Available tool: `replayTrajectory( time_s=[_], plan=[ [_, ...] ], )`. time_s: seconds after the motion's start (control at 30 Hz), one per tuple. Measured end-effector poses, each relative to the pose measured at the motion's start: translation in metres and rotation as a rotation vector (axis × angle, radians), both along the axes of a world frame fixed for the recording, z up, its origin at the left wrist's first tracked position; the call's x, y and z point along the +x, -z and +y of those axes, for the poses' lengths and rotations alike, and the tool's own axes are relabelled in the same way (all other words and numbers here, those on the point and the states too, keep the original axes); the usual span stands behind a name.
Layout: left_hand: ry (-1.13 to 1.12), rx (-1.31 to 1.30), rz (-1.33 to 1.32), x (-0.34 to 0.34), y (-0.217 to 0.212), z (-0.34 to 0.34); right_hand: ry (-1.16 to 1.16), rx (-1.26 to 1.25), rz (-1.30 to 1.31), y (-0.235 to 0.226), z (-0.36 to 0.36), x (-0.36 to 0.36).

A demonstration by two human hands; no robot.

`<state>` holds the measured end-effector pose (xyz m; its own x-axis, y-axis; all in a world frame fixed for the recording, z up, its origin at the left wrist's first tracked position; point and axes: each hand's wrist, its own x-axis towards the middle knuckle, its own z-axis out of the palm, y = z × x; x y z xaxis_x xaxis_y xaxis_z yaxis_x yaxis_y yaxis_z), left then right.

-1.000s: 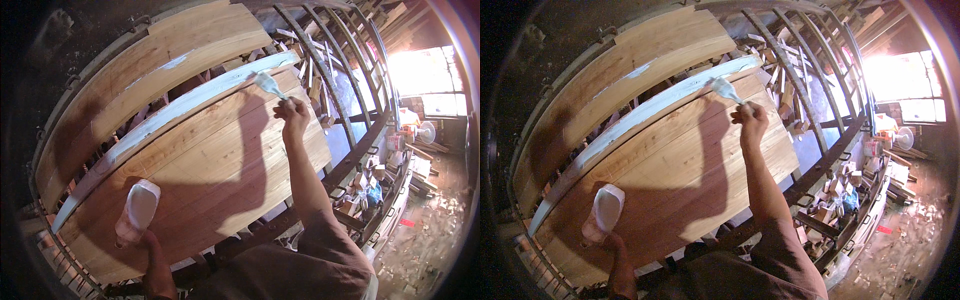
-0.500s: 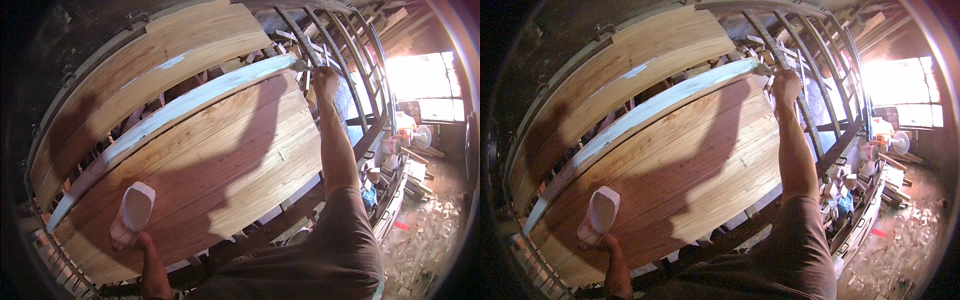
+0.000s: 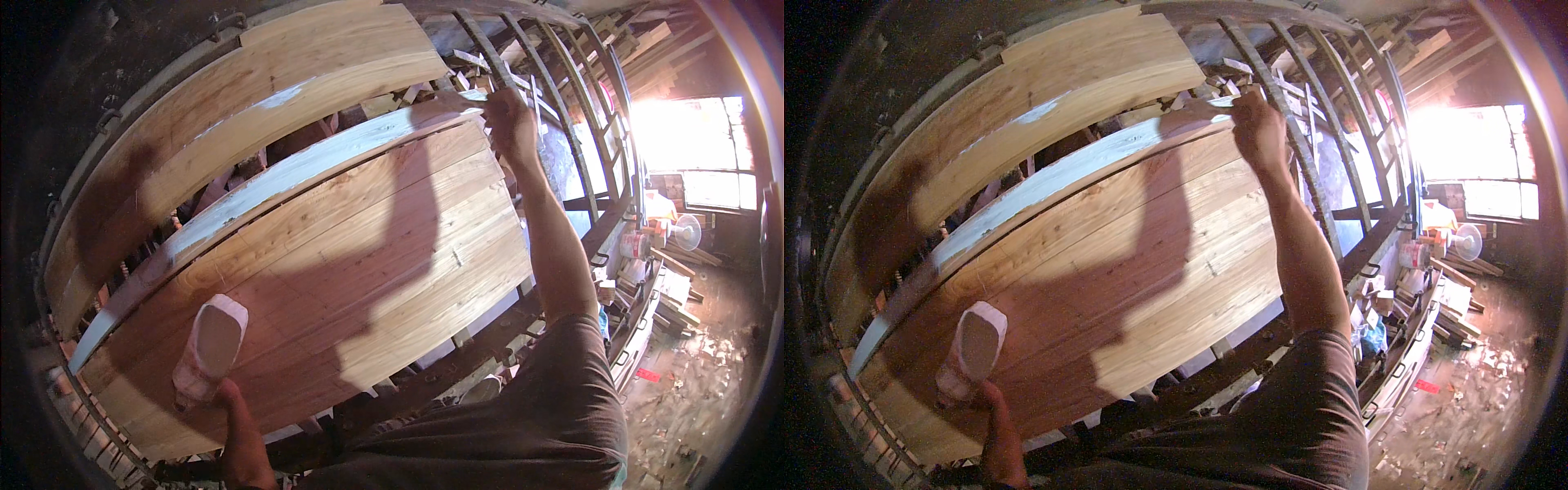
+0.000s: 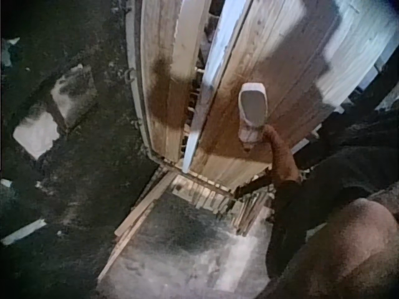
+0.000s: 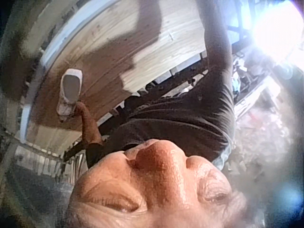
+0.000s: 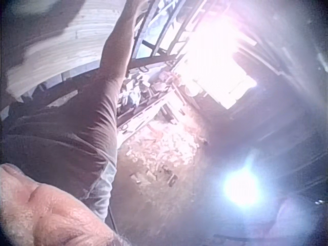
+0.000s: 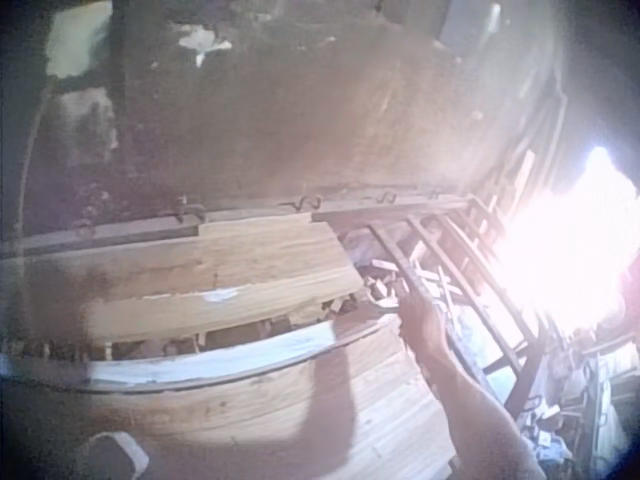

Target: The person uses a brush to apply white liquid to the edges of wooden planks, dips the brush into a white container, and moves the planks on a rack.

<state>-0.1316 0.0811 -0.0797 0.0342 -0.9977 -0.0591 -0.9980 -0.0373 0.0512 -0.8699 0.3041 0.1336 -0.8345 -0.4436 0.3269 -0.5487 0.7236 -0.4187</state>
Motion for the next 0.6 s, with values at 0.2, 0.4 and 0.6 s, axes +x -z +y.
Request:
replayTrajectory(
  time_s=[0.2, 0.4, 0.6],
  plan=[
    [0.014, -0.004, 0.024, -0.004, 0.003, -0.001, 0.239, 0.246, 0.213, 0.0, 0.03, -0.081],
    [0.011, -0.027, 0.022, -0.003, -0.002, 0.001, 0.156, 0.238, 0.046, -0.012, 0.029, -0.085],
    [0.009, -0.059, 0.028, -0.002, -0.006, 0.004, -0.049, -0.014, -0.471, 0.005, 0.008, -0.059]
  ],
)
